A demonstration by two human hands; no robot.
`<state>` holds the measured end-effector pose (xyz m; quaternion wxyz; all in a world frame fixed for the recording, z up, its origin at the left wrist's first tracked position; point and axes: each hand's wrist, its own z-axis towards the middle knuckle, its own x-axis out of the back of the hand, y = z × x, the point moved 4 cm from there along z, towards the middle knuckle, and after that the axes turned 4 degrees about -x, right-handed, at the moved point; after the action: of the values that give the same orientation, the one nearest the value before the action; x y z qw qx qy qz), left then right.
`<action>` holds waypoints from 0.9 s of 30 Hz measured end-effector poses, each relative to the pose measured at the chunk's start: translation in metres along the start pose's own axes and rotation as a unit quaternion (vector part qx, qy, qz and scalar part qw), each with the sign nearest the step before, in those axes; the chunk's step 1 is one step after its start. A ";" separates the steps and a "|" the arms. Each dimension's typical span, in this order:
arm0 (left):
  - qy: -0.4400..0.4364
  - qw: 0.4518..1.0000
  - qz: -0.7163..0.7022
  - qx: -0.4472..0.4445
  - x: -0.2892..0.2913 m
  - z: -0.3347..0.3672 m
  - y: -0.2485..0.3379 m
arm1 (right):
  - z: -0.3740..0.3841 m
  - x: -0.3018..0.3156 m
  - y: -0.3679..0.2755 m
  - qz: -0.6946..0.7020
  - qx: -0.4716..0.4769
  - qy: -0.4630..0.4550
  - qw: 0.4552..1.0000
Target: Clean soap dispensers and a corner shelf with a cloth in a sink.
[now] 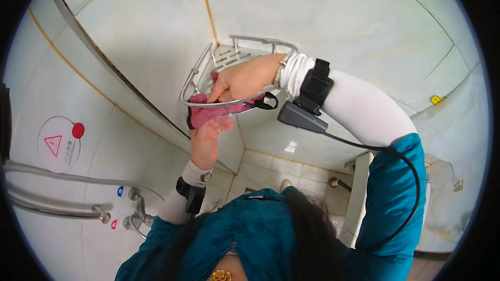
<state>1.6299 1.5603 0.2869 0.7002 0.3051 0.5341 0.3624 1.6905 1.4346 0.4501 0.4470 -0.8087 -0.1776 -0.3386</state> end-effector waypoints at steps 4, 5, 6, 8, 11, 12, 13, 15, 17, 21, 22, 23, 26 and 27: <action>0.007 1.000 -0.001 0.014 0.000 -0.002 0.005 | 0.018 0.019 0.031 -0.235 -0.048 0.117 0.964; 0.005 1.000 0.000 0.018 -0.003 -0.003 0.007 | 0.020 0.025 0.050 -0.237 -0.040 0.128 0.962; -0.004 1.000 0.012 0.021 -0.004 -0.004 0.010 | 0.017 0.028 0.050 -0.293 -0.033 0.194 0.936; -0.025 0.999 0.035 0.027 -0.006 -0.008 0.016 | 0.009 0.033 0.050 -0.399 -0.021 0.322 0.858; 0.036 0.987 0.146 0.059 -0.003 -0.031 0.026 | 0.005 0.033 0.006 -0.223 -0.155 0.236 0.933; 0.008 0.968 0.244 -0.051 -0.007 -0.038 0.035 | 0.003 0.030 0.004 -0.155 -0.208 0.177 0.950; -0.020 0.928 0.337 -0.159 -0.011 -0.047 0.044 | 0.004 0.027 0.005 -0.117 -0.178 0.163 0.963; -0.055 0.819 0.473 -0.321 -0.023 -0.058 0.061 | 0.000 0.018 0.009 -0.037 -0.119 0.135 0.983; -0.075 0.702 0.558 -0.436 -0.040 -0.058 0.077 | -0.006 0.016 0.018 -0.069 -0.093 0.144 0.983; -0.070 0.635 0.689 -0.342 -0.055 -0.033 0.065 | -0.021 0.021 0.032 -0.101 -0.125 0.192 0.968; -0.070 0.647 0.676 -0.346 -0.059 -0.034 0.064 | -0.025 0.023 0.030 -0.117 -0.141 0.211 0.960; -0.070 0.658 0.663 -0.350 -0.064 -0.036 0.066 | -0.027 0.022 0.028 -0.111 -0.161 0.194 0.961; -0.077 0.684 0.627 -0.365 -0.063 -0.039 0.071 | -0.023 0.014 0.015 -0.086 -0.133 0.133 0.978; -0.082 0.692 0.612 -0.374 -0.062 -0.039 0.071 | -0.018 0.009 0.010 -0.075 -0.070 0.111 0.989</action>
<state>1.5689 1.5494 0.3675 0.4208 0.3061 -0.0102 0.8539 1.6955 1.4137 0.4568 0.3798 -0.7797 -0.1633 -0.4704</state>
